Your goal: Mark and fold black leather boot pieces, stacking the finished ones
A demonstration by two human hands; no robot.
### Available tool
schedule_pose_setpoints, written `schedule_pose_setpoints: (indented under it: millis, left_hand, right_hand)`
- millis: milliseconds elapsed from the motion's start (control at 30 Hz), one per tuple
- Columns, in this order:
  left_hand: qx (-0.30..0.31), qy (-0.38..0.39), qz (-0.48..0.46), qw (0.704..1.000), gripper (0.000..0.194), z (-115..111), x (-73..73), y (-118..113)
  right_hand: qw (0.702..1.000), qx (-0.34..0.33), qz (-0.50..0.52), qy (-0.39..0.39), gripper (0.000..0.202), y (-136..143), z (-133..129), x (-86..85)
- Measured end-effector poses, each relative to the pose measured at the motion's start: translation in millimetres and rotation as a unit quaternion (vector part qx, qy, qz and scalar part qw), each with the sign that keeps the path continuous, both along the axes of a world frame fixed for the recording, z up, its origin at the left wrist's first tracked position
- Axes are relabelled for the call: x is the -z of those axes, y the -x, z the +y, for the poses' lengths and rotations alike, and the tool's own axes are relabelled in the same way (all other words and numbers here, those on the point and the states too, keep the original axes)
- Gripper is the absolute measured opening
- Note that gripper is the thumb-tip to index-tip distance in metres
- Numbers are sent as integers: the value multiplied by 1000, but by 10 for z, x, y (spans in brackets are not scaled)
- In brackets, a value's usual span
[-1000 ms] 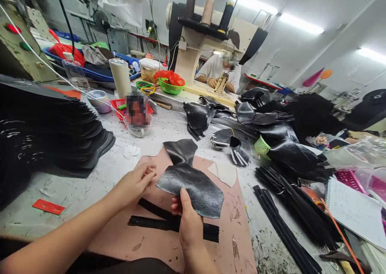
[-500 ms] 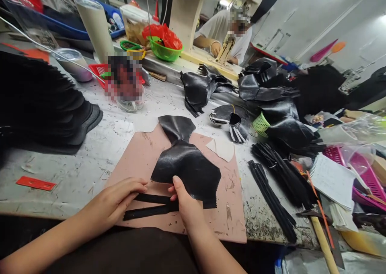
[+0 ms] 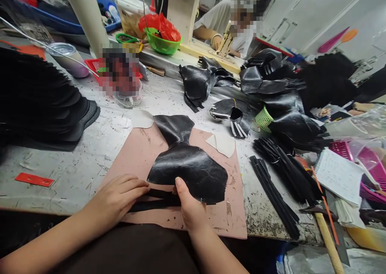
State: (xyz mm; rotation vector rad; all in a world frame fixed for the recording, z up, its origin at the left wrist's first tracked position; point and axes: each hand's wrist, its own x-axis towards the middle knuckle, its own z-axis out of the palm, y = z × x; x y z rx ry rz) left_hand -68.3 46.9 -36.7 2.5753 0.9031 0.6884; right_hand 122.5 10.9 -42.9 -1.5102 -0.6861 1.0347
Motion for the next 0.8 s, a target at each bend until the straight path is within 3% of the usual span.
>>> schedule_pose_setpoints:
  millis: [167,233,300,367,433,500,633,733,800]
  left_hand:
    - [52,10,-16,998,25,60,-46,-73]
    - [33,23,1,999,24,134,-100,-73]
    - [-32,29,16,999,26,309,-150,-47]
    - [-142,32,20,989,24,607,-182,-15]
    - [-300,41,0,953,28,987,-189,5]
    - [-419,119,-35,900,49,1363,-170,11]
    - [-491,172,-43,853,45,1835,-101,82]
    - [-537,179,-34,824,35,1880,-94,254]
    - [-541,186,-18,820,25,1795,-142,387]
  right_hand:
    - [998,-1,33,-50,23,31,-11,-95]
    - [997,-3,48,-58,21,38,-15,-114]
    - [997,-5,63,-52,22,36,-16,-123]
    - [996,-2,71,-44,22,32,-13,-130]
    - [996,3,77,-42,23,34,-7,-142]
    - [995,11,90,-40,23,42,0,-159]
    - [987,70,147,-16,24,50,24,-192]
    - [977,104,188,-14,26,38,61,-205]
    - [973,108,206,-14,27,40,92,-215]
